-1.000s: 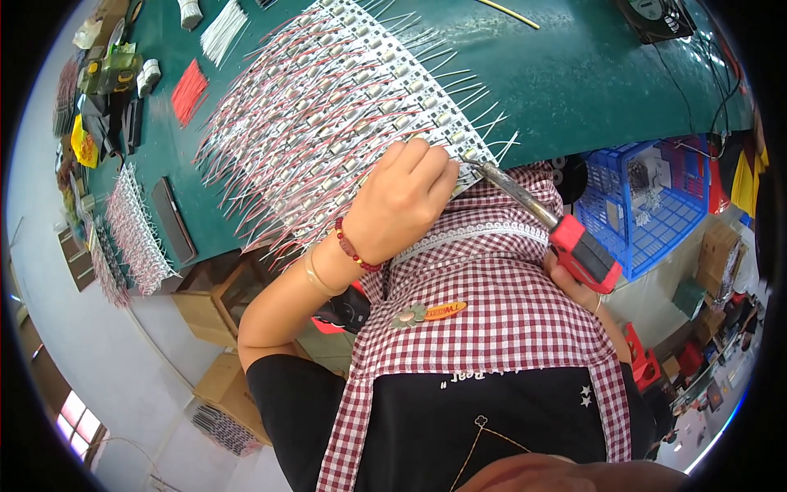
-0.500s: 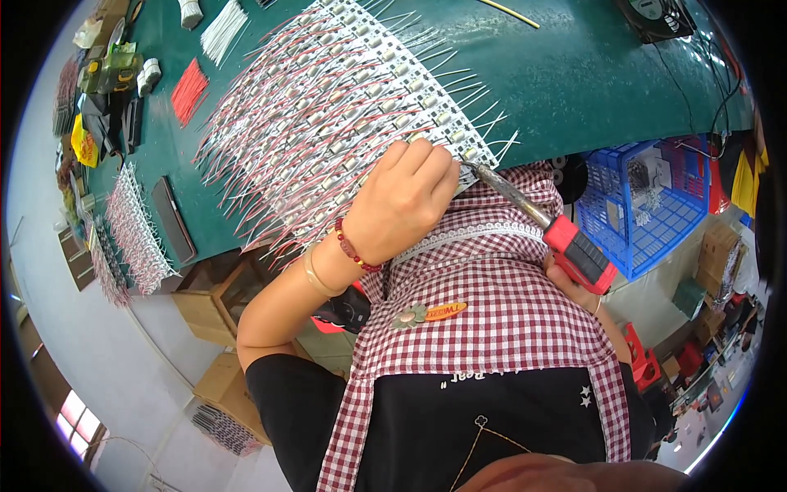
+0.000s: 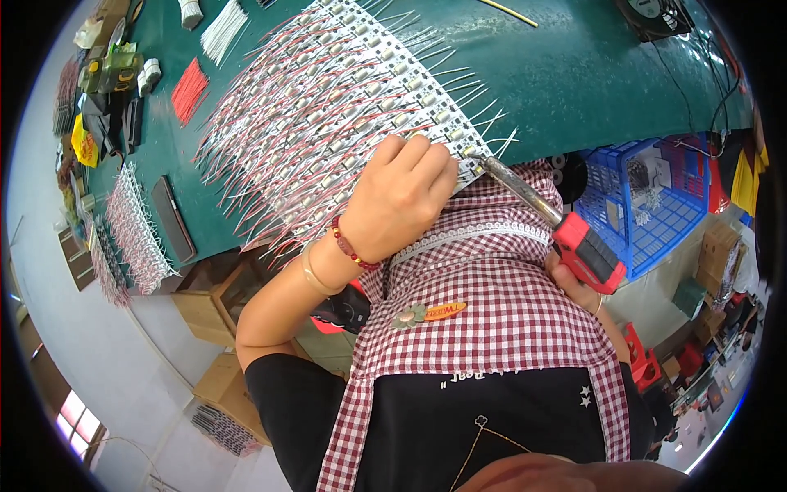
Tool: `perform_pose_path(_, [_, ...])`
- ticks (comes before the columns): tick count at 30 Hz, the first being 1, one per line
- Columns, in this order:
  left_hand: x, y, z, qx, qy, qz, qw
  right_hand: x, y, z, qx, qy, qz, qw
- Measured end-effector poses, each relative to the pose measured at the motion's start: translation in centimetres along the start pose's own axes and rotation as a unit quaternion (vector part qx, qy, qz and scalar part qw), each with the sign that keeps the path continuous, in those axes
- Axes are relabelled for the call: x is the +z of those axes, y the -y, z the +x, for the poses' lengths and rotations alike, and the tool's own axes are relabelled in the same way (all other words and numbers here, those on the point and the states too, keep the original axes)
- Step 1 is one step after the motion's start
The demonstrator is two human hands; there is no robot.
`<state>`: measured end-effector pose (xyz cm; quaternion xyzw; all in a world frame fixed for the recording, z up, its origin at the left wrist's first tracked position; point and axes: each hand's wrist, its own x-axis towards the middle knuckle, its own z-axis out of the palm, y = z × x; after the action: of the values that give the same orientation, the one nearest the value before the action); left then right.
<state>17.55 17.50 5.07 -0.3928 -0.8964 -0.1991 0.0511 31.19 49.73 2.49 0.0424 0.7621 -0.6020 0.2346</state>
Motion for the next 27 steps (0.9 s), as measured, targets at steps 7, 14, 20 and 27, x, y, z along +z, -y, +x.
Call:
perform_pose_path(7, [-1.0, -1.6, 0.0, -0.025, -0.072, 0.012, 0.997, -0.5, -1.3, -1.2, -0.001, -0.034, 0.078, 0.996])
perform_pose_path(14, [1.6, -2.2, -0.9, -0.050, -0.049, -0.050, 0.996, -1.2, -0.4, -1.2, 0.024, -0.005, 0.039, 0.999])
perform_pose_path(20, [1.7, -2.0, -0.6, -0.031, -0.053, -0.040, 0.997, -0.7, -1.3, -1.1, -0.012, -0.018, -0.024, 0.999])
perform_pose_path(27, [1.4, -2.2, -0.4, -0.015, -0.039, -0.035, 0.999, -0.1, -1.9, -0.9, -0.041, -0.020, -0.068, 0.997])
